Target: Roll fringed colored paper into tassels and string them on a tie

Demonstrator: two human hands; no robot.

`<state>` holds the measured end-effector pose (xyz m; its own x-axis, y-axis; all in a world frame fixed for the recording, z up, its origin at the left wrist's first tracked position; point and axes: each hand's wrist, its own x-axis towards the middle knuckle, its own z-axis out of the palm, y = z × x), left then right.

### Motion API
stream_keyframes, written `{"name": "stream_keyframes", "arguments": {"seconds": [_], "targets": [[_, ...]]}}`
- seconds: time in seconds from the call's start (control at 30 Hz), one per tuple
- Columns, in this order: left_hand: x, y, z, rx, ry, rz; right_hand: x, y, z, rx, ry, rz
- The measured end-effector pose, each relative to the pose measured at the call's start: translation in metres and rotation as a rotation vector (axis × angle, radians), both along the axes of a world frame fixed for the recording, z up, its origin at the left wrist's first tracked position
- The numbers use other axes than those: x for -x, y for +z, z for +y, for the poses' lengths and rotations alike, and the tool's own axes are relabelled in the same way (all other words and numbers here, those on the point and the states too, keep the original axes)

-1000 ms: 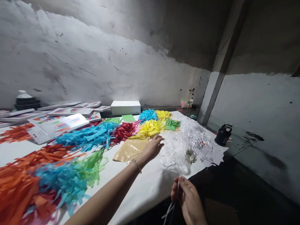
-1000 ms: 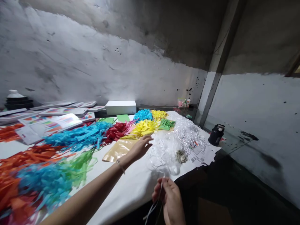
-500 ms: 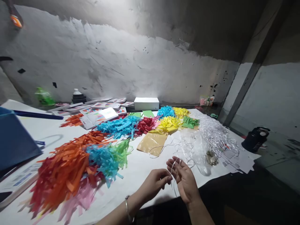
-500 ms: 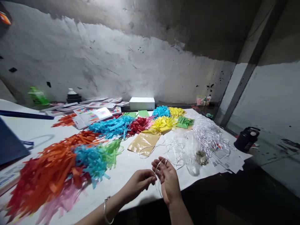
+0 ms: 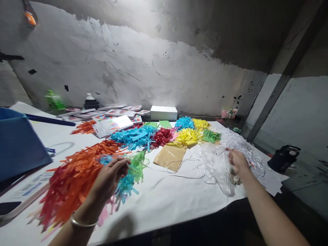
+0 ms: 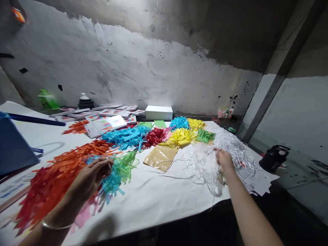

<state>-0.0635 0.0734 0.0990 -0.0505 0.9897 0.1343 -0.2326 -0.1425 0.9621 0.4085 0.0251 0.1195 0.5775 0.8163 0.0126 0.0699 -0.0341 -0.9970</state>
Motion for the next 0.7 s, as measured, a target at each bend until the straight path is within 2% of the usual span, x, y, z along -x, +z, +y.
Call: {"name": "stream_keyframes", "arguments": {"seconds": [0.1,0.13,0.2,0.27,0.37,0.43,0.5,0.57,0.63,0.7], "targets": [[0.021,-0.002,-0.007,0.005,0.03,0.026,-0.026,0.043,0.019,-0.035,-0.009,-0.203],[0.024,-0.003,-0.012,0.009,0.012,0.063,-0.024,0.05,0.024,-0.039,0.012,-0.265],[0.025,-0.007,-0.023,0.019,-0.068,0.173,-0.001,0.05,0.031,-0.047,0.084,-0.379],[0.02,-0.008,-0.036,0.04,-0.191,0.299,0.046,0.033,0.033,-0.069,0.197,-0.481],[0.012,-0.007,-0.055,0.079,-0.424,0.439,0.146,-0.009,0.024,-0.142,0.462,-0.591],[0.011,-0.007,-0.066,0.091,-0.585,0.476,0.214,-0.038,0.008,-0.207,0.741,-0.617],[0.019,-0.009,-0.076,0.095,-0.698,0.449,0.266,-0.062,-0.009,-0.307,1.138,-0.485],[0.036,-0.015,-0.083,0.114,-0.718,0.393,0.298,-0.078,-0.023,-0.269,1.296,-0.251],[0.059,-0.022,-0.088,0.151,-0.655,0.378,0.31,-0.088,-0.029,-0.165,1.295,-0.111],[0.083,-0.032,-0.091,0.18,-0.585,0.437,0.307,-0.095,-0.028,-0.103,1.242,-0.14]]}}
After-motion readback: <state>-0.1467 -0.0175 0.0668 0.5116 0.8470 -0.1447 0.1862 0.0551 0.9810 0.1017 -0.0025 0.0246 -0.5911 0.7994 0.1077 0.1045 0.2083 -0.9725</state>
